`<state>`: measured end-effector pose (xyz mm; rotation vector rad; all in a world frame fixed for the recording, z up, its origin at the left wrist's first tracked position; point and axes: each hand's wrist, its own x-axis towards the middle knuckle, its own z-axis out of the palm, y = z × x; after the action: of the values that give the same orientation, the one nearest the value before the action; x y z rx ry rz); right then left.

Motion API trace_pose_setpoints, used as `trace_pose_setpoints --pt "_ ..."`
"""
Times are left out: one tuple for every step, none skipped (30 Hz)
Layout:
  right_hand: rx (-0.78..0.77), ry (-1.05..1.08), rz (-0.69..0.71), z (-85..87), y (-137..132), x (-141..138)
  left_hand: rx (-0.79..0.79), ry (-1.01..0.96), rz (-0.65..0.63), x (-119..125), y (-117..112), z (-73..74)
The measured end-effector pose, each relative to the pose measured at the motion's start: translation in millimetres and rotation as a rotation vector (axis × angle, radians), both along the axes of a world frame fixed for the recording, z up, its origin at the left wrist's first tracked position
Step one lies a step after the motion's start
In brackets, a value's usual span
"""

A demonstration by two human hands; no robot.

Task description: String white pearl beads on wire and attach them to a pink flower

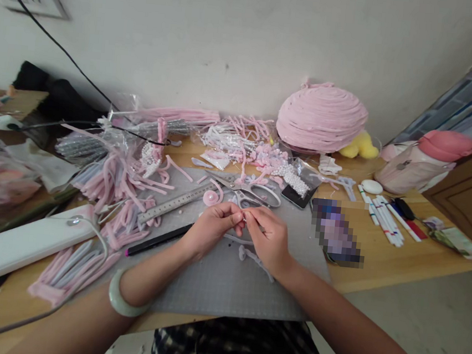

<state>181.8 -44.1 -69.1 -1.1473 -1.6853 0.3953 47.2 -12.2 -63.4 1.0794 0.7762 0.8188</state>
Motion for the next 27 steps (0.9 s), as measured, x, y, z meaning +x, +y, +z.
trace_pose_setpoints --pt "0.005 0.001 -0.006 -0.5 0 -1 0.008 0.007 0.002 1 -1 0.2" --pt "0.006 0.007 -0.014 -0.6 0 -1 0.018 0.017 0.004 1 -1 0.5" --pt "0.002 0.015 -0.023 -0.2 1 -2 0.028 0.028 0.007 1 0 1.1" --pt "-0.014 0.019 -0.030 1.0 3 -3 0.040 0.042 0.012 0 1 1.9" --pt "-0.041 0.021 -0.030 3.1 6 -3 0.054 0.060 0.017 -2 4 2.9" --pt "-0.079 0.020 -0.018 6.1 11 -4 0.068 0.085 0.023 -5 7 4.4" --pt "-0.125 0.013 0.005 9.9 17 -6 0.082 0.112 0.033 -9 12 6.2" --pt "-0.172 0.004 0.036 14.3 24 -7 0.095 0.148 0.039 -14 17 8.5" --pt "-0.222 -0.007 0.069 18.9 32 -9 0.112 0.191 0.051 -20 23 11.0" --pt "-0.274 -0.021 0.096 23.4 41 -12 0.128 0.231 0.061 -26 29 13.7" --pt "-0.331 -0.043 0.110 27.3 49 -15 0.151 0.292 0.062 -33 34 16.3" --pt "-0.393 -0.074 0.116 30.3 57 -19 0.179 0.362 0.071 -39 39 18.8" --pt "-0.448 -0.111 0.117 32.1 65 -23 0.207 0.438 0.081 -45 43 20.8" --pt "-0.494 -0.145 0.117 32.6 71 -28 0.233 0.512 0.091 -50 47 22.2" --pt "-0.528 -0.177 0.116 32.0 77 -32 0.256 0.580 0.103 -54 50 22.9" --pt "-0.547 -0.203 0.116 30.4 81 -37 0.276 0.638 0.111 -58 53 22.9" --pt "-0.557 -0.221 0.115 28.2 85 -40 0.292 0.686 0.116 -61 55 22.2" --pt "-0.560 -0.237 0.110 25.6 87 -43 0.308 0.727 0.121 -63 57 21.0" --pt "-0.564 -0.257 0.101 23.1 90 -46 0.325 0.766 0.127 -65 59 19.5" --pt "-0.567 -0.279 0.091 20.9 91 -47 0.343 0.800 0.134 -67 60 17.9" --pt "-0.568 -0.302 0.081 19.1 93 -48 0.360 0.830 0.142 -68 62 16.3" --pt "-0.567 -0.326 0.072 17.6 94 -49 0.377 0.857 0.150 -69 62 15.0" --pt "-0.567 -0.350 0.065 16.6 95 -49 0.393 0.883 0.157 -70 63 13.8" --pt "-0.569 -0.375 0.062 15.9 96 -49 0.407 0.908 0.162 -70 63 13.0" --pt "-0.572 -0.398 0.060 15.4 97 -50 0.421 0.931 0.165 -71 63 12.4" --pt "-0.576 -0.420 0.059 15.0 97 -50 0.434 0.953 0.168 -70 62 12.1" --pt "-0.581 -0.438 0.057 14.7 97 -50 0.447 0.973 0.170 -70 62 11.9"
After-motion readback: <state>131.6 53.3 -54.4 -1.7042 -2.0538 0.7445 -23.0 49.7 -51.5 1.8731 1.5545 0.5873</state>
